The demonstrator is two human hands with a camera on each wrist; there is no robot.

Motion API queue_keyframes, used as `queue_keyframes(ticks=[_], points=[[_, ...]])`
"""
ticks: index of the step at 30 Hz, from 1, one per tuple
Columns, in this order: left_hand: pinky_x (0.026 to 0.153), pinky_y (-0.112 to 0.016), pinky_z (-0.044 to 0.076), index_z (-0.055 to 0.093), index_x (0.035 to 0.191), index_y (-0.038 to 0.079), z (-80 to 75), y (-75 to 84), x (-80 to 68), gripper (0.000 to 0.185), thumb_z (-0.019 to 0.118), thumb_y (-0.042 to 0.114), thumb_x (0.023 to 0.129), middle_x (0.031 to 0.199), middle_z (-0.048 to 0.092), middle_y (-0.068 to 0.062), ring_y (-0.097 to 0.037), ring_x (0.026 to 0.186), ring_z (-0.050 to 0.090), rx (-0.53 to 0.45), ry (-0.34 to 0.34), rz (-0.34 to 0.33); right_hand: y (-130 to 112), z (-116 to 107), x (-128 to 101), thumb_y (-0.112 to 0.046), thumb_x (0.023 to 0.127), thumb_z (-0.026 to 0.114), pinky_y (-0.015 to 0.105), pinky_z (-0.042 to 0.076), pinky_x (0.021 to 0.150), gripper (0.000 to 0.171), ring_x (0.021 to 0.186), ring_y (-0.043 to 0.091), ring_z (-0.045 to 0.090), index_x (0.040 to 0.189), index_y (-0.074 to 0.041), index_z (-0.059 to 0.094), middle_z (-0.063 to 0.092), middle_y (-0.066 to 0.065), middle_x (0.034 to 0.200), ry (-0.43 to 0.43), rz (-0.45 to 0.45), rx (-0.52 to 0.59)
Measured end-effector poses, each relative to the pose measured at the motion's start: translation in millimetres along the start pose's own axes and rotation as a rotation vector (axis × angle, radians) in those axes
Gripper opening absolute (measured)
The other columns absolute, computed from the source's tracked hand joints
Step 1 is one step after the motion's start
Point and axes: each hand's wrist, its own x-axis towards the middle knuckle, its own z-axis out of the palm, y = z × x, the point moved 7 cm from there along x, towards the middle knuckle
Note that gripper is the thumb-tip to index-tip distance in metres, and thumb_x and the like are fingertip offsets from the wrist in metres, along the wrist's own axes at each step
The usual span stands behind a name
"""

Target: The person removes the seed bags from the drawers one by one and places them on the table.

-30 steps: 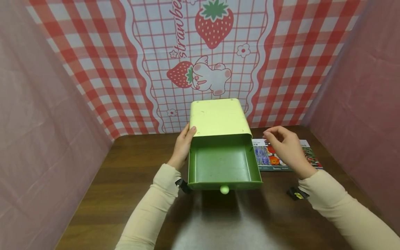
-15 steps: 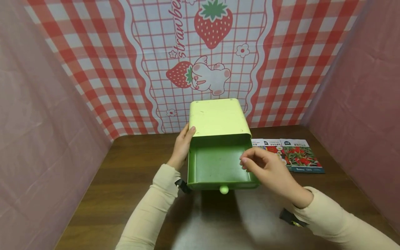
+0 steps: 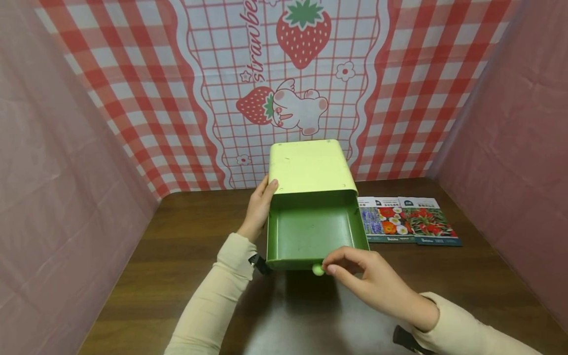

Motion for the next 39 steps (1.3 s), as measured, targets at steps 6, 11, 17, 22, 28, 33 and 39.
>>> queue_keyframes(ticks=[6,11,17,22,28,33,39], points=[[0.122,-0.043,0.024,0.028,0.156,0.021,0.0,1.0,-0.1,0.071,0.05,0.054,0.097,0.162,0.027,-0.002,-0.023,0.148,0.026,-0.023,0.007,-0.002,18.2,16.0,-7.2,-0.022,0.099,0.058,0.025,0.057,0.071,0.013,0.089,0.005,0.068,0.103,-0.019,0.071,0.074,-0.004,0.097,-0.061,0.09,0.037],[0.123,-0.044,0.02,0.027,0.156,0.018,-0.4,0.3,0.3,0.072,0.049,0.053,0.098,0.162,0.027,-0.003,-0.024,0.15,0.023,-0.006,0.01,0.004,39.7,27.3,-12.6,-0.025,0.099,0.058,0.027,0.059,0.071,0.02,0.087,0.005,0.069,0.105,-0.01,0.07,0.075,0.008,0.097,-0.108,0.226,0.157],[0.124,-0.042,0.019,0.026,0.156,0.016,-0.5,-0.3,1.1,0.074,0.049,0.054,0.097,0.162,0.026,-0.004,-0.023,0.15,0.021,0.001,0.01,0.006,59.8,39.2,-15.7,-0.021,0.102,0.053,0.034,0.061,0.073,0.034,0.085,0.009,0.07,0.111,0.009,0.066,0.071,0.025,0.102,-0.151,0.329,0.342],[0.124,-0.044,0.017,0.024,0.157,0.018,-0.4,-0.5,0.3,0.075,0.048,0.057,0.097,0.163,0.024,-0.002,-0.023,0.151,0.019,0.021,0.002,0.005,72.8,47.9,-15.2,-0.027,0.104,0.048,0.038,0.06,0.082,0.045,0.094,0.02,0.072,0.122,0.013,0.061,0.07,0.026,0.111,-0.159,0.41,0.453],[0.124,-0.043,0.018,0.024,0.157,0.019,-0.2,-1.2,0.7,0.076,0.048,0.058,0.096,0.163,0.025,-0.002,-0.023,0.151,0.02,0.02,0.002,0.0,79.9,56.9,-16.3,-0.038,0.105,0.044,0.042,0.056,0.093,0.053,0.106,0.025,0.07,0.13,0.007,0.057,0.068,0.021,0.12,-0.142,0.522,0.639],[0.124,-0.043,0.018,0.024,0.157,0.019,-0.4,-0.3,0.5,0.076,0.048,0.059,0.096,0.163,0.025,-0.001,-0.022,0.151,0.02,0.022,0.002,0.001,80.6,60.8,-16.9,-0.042,0.103,0.046,0.044,0.055,0.096,0.055,0.106,0.023,0.07,0.131,0.005,0.055,0.069,0.017,0.121,-0.123,0.577,0.737],[0.123,-0.042,0.022,0.026,0.156,0.019,-0.3,-1.5,1.8,0.074,0.05,0.056,0.097,0.162,0.026,-0.002,-0.023,0.149,0.024,-0.015,0.002,0.002,79.0,63.7,-15.3,-0.038,0.103,0.048,0.041,0.055,0.096,0.056,0.105,0.022,0.07,0.133,0.01,0.05,0.069,0.018,0.12,-0.103,0.587,0.796]])
